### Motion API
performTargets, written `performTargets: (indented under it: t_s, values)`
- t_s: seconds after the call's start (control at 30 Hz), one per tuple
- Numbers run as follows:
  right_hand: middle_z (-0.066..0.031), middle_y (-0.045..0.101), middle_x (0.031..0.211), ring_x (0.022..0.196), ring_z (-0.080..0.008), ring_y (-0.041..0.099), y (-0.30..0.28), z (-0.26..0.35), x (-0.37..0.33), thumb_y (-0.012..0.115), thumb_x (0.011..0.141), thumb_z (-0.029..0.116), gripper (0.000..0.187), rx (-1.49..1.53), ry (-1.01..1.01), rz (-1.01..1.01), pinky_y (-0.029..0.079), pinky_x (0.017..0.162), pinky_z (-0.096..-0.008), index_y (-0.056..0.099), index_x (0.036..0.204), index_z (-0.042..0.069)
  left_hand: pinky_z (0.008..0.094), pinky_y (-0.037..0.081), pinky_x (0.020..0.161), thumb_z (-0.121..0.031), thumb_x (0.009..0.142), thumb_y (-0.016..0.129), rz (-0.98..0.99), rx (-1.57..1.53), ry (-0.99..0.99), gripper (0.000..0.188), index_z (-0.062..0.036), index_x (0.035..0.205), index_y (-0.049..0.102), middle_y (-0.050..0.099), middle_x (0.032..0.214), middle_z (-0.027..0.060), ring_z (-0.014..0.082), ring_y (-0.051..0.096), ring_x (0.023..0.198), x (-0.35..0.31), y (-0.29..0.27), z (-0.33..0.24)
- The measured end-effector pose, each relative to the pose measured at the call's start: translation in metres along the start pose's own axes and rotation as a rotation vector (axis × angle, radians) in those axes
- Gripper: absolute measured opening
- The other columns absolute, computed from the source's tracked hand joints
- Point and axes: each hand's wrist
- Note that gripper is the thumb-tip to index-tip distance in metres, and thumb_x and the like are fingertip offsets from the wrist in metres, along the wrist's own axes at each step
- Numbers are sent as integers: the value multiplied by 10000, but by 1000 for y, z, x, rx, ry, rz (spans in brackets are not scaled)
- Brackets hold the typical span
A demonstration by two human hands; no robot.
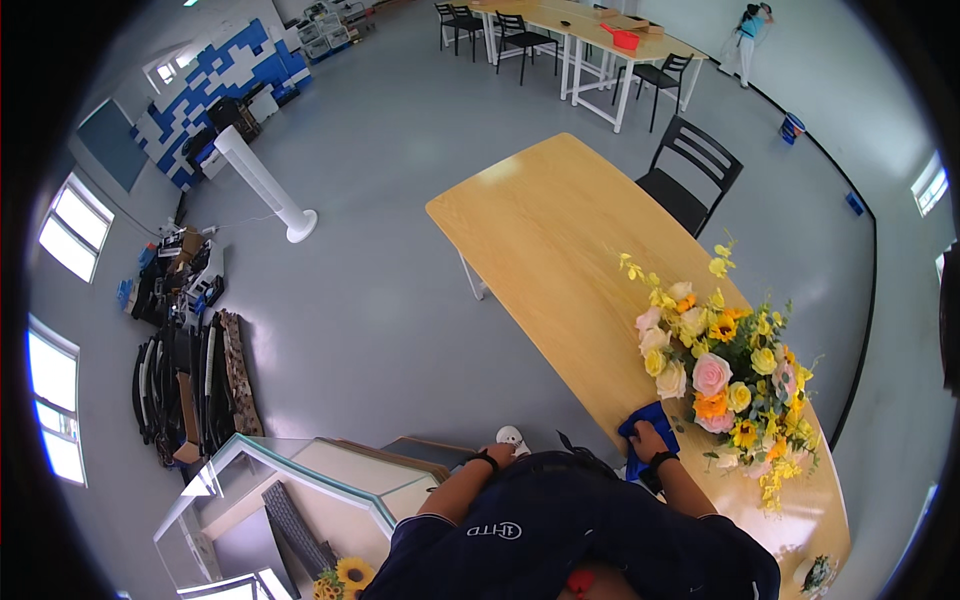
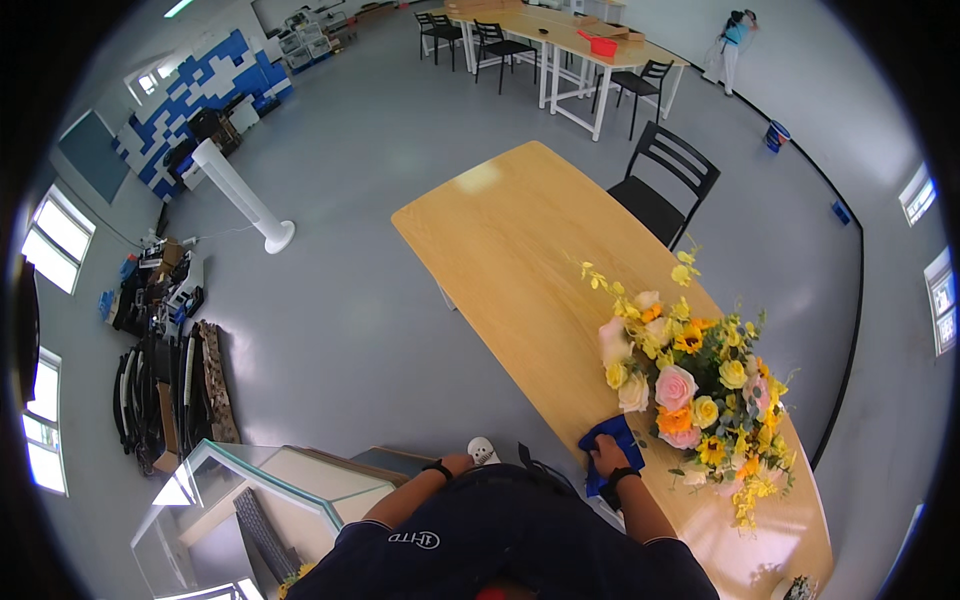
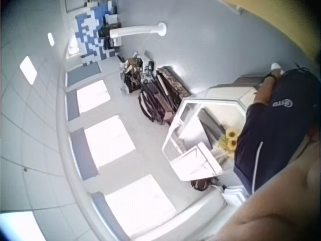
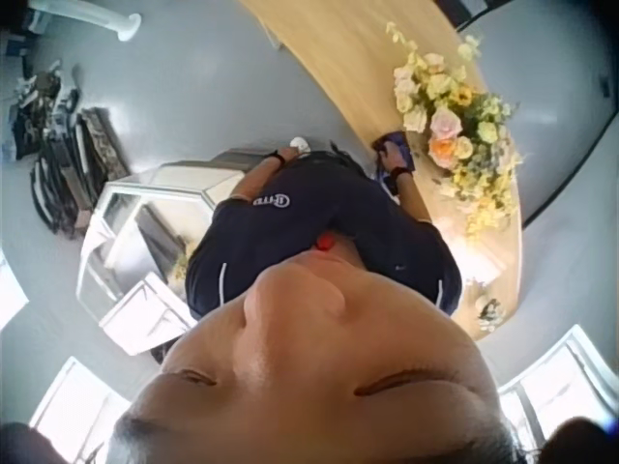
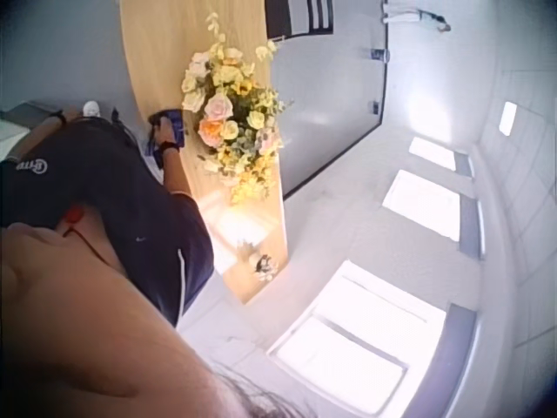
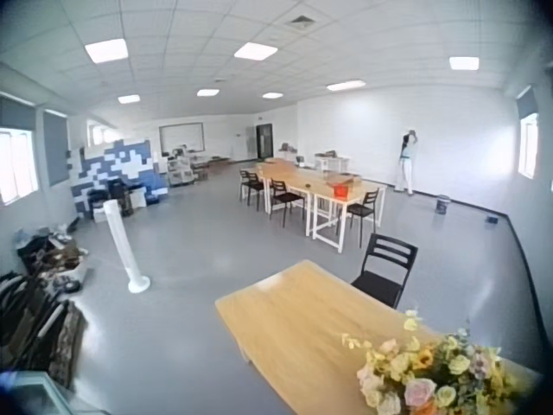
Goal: Folding a blue cloth neatly on a wooden table surface.
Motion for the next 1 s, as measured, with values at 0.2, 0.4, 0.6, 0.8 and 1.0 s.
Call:
performTargets:
  t_s: [0.2, 0.4, 0.6, 0.8, 1.0]
  values:
    - [-196, 500, 940, 921, -373, 491, 13, 48, 71, 593, 752, 114, 259, -24, 14, 46, 408, 796, -407, 460, 954, 18, 423, 436, 850, -338, 811, 465, 193, 21, 100, 379, -102, 1093, 558, 588, 1044, 186, 333, 565, 982, 43, 15, 61]
    - [-159, 497, 833, 772, -310, 509, 31, 22, 114, 631, 735, 135, 293, 6, -194, -203, 418, 694, -379, 465, 946, 17, 430, 443, 825, -284, 799, 466, -202, -213, 115, 302, -75, 993, 566, 591, 1003, 190, 342, 572, 935, 45, -49, 66]
    - [-136, 481, 762, 697, -298, 502, 25, 26, 120, 628, 716, 94, 251, 22, -12, -110, 420, 624, -379, 444, 879, 42, 445, 441, 802, -304, 807, 446, -53, -201, -125, 296, -90, 960, 583, 600, 966, 182, 359, 559, 933, 43, -89, 139]
    - [-154, 539, 723, 707, -335, 550, 3, 63, 165, 662, 688, 111, 243, 13, 323, 53, 444, 631, -390, 448, 775, 34, 434, 453, 777, -291, 814, 442, -190, -276, -254, 286, -83, 943, 591, 612, 928, 185, 360, 565, 907, 38, -180, 171]
    - [-127, 500, 635, 581, -280, 540, -16, 166, 258, 653, 707, 109, 244, 85, 257, 190, 452, 525, -381, 424, 760, 42, 414, 456, 767, -316, 808, 477, -387, -501, -358, 303, -73, 955, 582, 615, 925, 174, 346, 572, 891, 40, -232, 203]
Point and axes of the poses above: each hand's wrist, its own x-axis towards the middle knuckle, its own y-axis out of the palm, z = x × y
